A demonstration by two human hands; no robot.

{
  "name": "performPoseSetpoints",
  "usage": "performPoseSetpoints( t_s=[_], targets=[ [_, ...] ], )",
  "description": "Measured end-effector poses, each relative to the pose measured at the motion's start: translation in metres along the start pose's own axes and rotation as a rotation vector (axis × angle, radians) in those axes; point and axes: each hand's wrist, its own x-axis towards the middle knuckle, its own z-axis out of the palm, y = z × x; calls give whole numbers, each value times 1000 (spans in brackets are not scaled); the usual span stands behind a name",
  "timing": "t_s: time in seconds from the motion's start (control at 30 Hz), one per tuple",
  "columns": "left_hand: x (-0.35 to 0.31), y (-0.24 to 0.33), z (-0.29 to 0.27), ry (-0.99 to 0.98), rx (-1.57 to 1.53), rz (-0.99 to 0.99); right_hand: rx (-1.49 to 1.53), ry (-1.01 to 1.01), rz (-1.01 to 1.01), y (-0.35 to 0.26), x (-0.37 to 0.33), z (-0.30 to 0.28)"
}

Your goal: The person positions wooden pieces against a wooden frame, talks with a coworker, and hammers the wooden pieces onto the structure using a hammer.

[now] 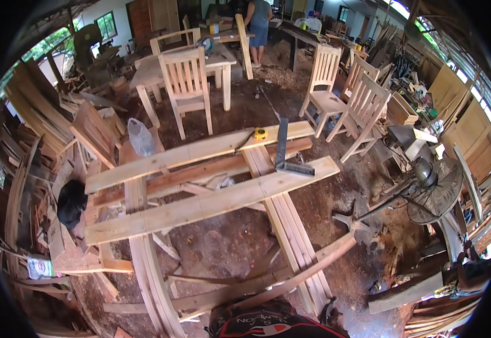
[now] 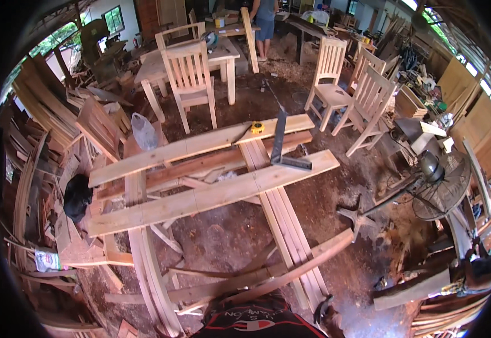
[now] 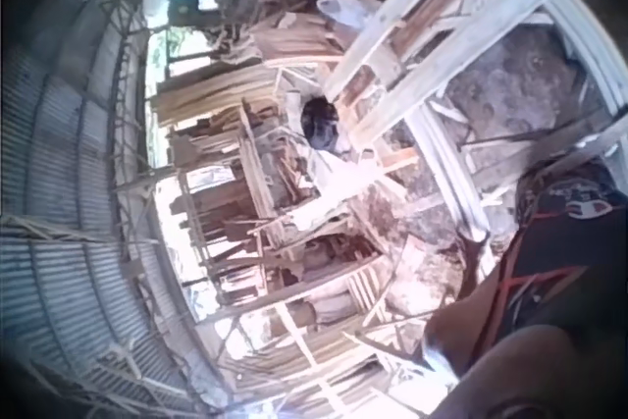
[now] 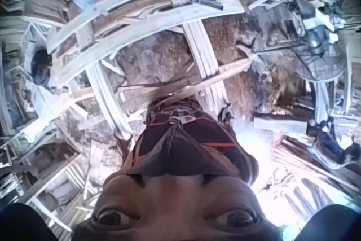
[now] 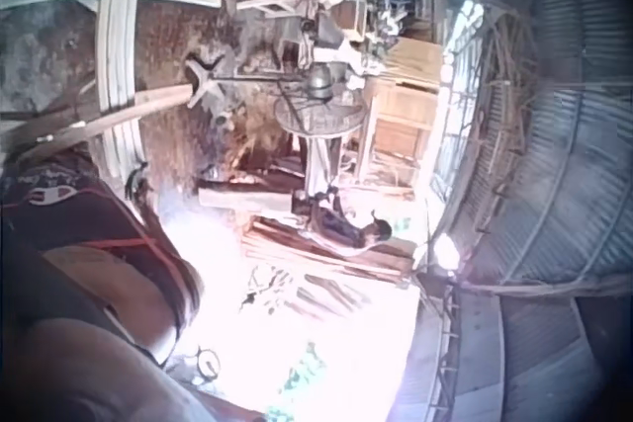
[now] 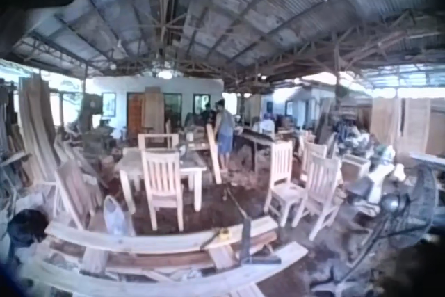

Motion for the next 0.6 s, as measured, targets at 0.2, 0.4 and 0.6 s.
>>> performPoseSetpoints(
  t_s=[0.2, 0.4, 0.6],
  targets=[
    [24, 27, -4, -20, -47, -14, 60, -77, 36, -32, 25, -10],
    [43, -2, 18, 3, -120, 13, 130, -107, -56, -29, 50, 5],
    [70, -5, 38, 58, -177, 55, 133, -130, -129, -55, 84, -4]
  ],
)
